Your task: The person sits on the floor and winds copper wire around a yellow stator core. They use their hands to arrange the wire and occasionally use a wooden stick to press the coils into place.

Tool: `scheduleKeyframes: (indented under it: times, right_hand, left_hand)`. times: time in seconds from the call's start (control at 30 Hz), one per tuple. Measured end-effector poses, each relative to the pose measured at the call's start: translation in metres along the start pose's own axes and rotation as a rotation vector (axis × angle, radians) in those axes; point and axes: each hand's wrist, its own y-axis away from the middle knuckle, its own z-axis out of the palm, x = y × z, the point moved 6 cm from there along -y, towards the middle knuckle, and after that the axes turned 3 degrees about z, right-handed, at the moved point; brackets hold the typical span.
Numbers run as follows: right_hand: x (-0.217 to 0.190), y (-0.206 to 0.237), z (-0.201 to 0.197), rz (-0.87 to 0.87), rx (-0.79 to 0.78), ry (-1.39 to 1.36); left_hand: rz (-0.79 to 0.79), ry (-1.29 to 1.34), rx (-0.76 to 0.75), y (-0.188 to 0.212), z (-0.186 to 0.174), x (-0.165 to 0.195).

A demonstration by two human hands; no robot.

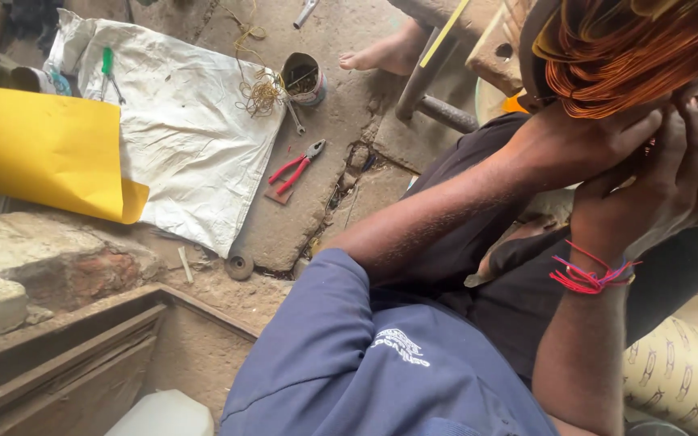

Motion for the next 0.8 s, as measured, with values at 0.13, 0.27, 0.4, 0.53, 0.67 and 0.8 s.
scheduleKeyframes:
  times: [0.13,0.27,0.4,0.53,0.67,0.8]
  right_hand:
    - [0.009,0.006,0.001,-0.012,-0.018,-0.021]
    - [0.012,0.007,0.000,-0.049,-0.011,0.048]
    - [0.014,0.007,0.002,-0.032,-0.028,-0.004]
    - [0.017,0.009,0.002,-0.022,-0.036,-0.034]
    - [0.018,0.011,0.002,-0.041,-0.024,0.045]
    - [0.018,0.011,0.002,-0.052,-0.032,0.069]
  left_hand:
    - [0.034,-0.055,-0.014,0.004,0.006,0.000]
    - [0.043,-0.048,-0.025,0.008,0.008,0.000]
    - [0.018,-0.012,-0.045,0.008,0.010,-0.003]
    - [0.018,-0.019,-0.031,0.010,0.012,-0.004]
    - [0.010,-0.012,-0.013,0.012,0.015,-0.004]
    - [-0.009,-0.019,-0.030,0.014,0.018,-0.005]
